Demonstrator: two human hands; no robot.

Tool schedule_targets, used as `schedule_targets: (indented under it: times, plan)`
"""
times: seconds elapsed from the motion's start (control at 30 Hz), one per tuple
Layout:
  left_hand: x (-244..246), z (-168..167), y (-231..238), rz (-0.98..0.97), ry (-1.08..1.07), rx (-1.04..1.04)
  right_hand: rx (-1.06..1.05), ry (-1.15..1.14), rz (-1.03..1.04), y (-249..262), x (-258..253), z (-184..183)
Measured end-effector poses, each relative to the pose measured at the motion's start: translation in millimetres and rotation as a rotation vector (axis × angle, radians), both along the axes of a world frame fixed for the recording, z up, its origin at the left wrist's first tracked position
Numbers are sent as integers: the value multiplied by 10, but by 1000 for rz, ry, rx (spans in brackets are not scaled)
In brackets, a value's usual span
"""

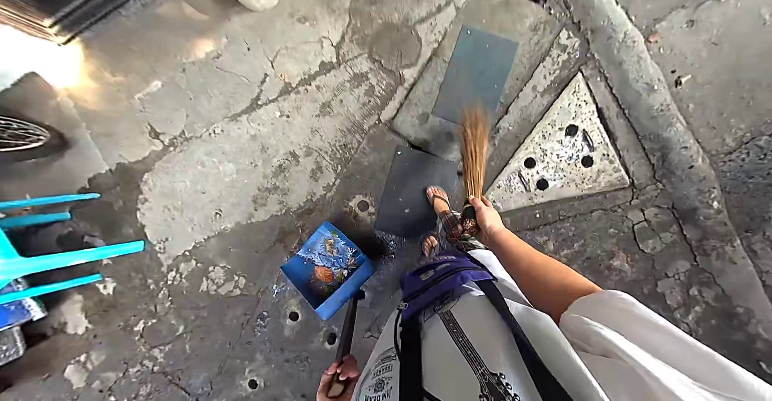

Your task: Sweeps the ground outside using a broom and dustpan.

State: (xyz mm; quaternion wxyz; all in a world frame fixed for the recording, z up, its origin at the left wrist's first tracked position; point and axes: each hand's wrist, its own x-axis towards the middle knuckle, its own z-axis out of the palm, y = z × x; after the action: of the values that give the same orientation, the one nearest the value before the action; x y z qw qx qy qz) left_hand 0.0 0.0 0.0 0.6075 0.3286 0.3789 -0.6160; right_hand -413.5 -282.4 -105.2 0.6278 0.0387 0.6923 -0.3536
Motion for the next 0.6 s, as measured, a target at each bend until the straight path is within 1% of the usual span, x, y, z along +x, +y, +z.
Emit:
schedule_targets:
  times: [0.1, 0.17, 0.2, 0.23, 0.27, 0.33, 0.43, 0.53, 0.6]
  plan:
    - [-23, 7, -515, 16, -34, 21, 200, -94, -203, -735, 209, -68]
    - [-64, 40, -907, 26, -43, 66, 271, -229, -251, -1287, 259, -36]
    - [-60, 29, -1050, 31, -23, 33, 250, -288, -205, -1522, 248, -29]
    - [-54, 70, -1186, 36, -17, 13, 203, -325, -101, -1663, 227, -32]
    - [-69, 144, -1354, 57, -32, 25, 123, -351, 17, -1752, 181, -40]
    - [-175, 300, -1794, 98, -101, 105, -60, -338, 219, -1922, 19, 58]
    - [-296, 335, -2374, 80, -189, 136, -180, -166, 465, -2379, -18, 328]
    - [-333, 308, -2819, 25, -245, 187, -210, 59, 711, -2884, -73, 536]
    - [-268, 294, -3161, -13, -281, 246, -220, 168, 775, -3258, -153, 586]
